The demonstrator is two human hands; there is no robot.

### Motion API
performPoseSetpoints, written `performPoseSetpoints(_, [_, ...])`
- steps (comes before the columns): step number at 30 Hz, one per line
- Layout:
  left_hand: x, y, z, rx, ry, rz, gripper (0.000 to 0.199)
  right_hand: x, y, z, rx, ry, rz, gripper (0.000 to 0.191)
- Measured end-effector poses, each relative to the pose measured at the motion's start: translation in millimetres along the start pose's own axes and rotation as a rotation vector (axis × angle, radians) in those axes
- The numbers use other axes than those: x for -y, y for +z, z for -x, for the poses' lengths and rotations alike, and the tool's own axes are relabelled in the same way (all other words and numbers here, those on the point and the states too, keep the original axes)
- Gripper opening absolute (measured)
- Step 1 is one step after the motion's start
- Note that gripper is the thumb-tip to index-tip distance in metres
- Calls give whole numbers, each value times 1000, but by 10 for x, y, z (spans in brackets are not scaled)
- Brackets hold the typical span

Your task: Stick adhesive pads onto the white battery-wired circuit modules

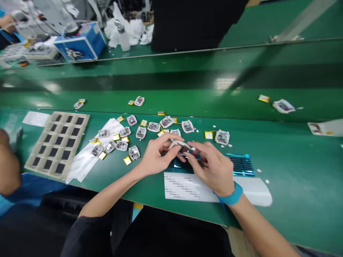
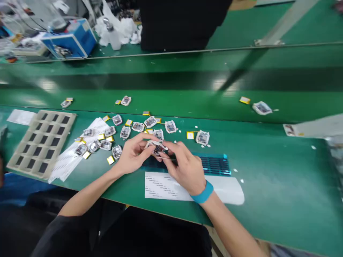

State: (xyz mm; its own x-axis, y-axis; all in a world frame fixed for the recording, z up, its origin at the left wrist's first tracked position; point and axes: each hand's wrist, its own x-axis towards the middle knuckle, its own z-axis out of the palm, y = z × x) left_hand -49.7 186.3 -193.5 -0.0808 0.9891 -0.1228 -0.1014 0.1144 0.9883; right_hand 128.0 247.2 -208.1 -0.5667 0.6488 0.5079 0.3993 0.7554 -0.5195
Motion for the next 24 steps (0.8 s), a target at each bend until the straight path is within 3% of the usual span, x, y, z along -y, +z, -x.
performPoseSetpoints(6, [34, 42, 67, -104, -19, -45, 22, 52, 22, 43, 0, 9, -17, 14])
performPoseSetpoints(14, [2, 123, 165, -187, 7, -151, 18, 93, 30, 111, 6, -57, 39, 46])
performPoseSetpoints(19, [32, 104, 154, -223, -6, -190, 11, 56, 5, 103, 131, -33, 21, 37])
performPoseSetpoints(24, [5, 64, 144, -255, -61, -104, 13, 52, -12, 38, 96, 12, -200, 29])
